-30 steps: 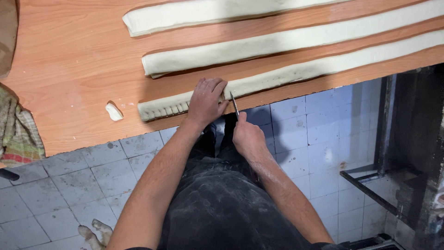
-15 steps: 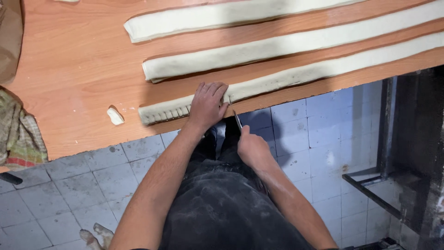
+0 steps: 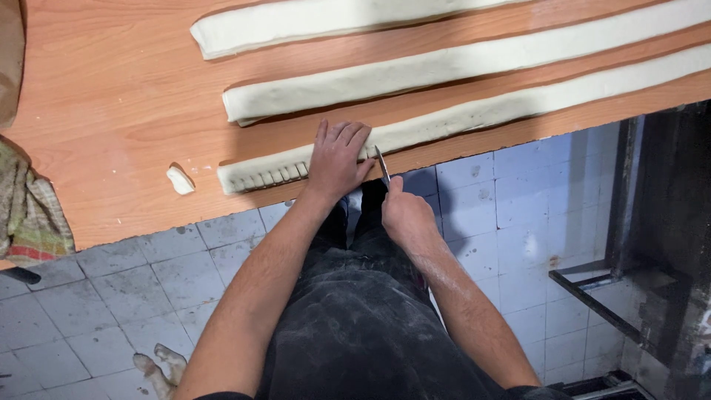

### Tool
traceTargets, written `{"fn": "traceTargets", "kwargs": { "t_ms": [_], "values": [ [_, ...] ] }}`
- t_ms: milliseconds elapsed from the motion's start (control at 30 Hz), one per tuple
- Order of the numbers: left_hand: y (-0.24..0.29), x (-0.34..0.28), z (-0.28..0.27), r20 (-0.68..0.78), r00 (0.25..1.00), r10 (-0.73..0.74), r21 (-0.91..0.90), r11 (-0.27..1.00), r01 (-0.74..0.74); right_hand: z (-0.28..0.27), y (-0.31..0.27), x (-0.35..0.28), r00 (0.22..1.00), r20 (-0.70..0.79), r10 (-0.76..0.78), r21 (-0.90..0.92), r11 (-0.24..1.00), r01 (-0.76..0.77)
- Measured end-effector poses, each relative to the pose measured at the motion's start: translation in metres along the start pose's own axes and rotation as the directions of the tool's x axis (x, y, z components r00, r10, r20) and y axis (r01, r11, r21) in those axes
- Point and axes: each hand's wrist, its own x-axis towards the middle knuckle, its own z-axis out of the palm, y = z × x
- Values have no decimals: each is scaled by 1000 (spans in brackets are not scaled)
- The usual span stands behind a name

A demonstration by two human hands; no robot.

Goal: Cutting and shaping strips of dough on a bakery workbench using a knife and a specialized cutter guide.

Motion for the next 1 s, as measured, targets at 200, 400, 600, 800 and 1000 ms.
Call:
{"fn": "traceTargets", "kwargs": {
  "t_ms": [200,400,600,800,1000],
  "values": [
    [1,1,2,3,1000,3,-2,1000,-3,19,9,23,1000,18,-5,25,1000,4],
    [-1,-1,8,-26,1000,7,-8,1000,-7,30,36,4,998,39,-43,36,998,42],
    [10,7,6,14,1000,-4,-32,999,4,-7,21,-6,999,-13,-41,30,999,41],
    [11,11,11,13,1000,14,-16,1000,-14,-12,19,5,1000,22,-3,4,1000,3],
    [9,9,20,11,1000,22,-7,1000,-22,45,46,34,1000,25,0,55,998,-1]
  ]
}}
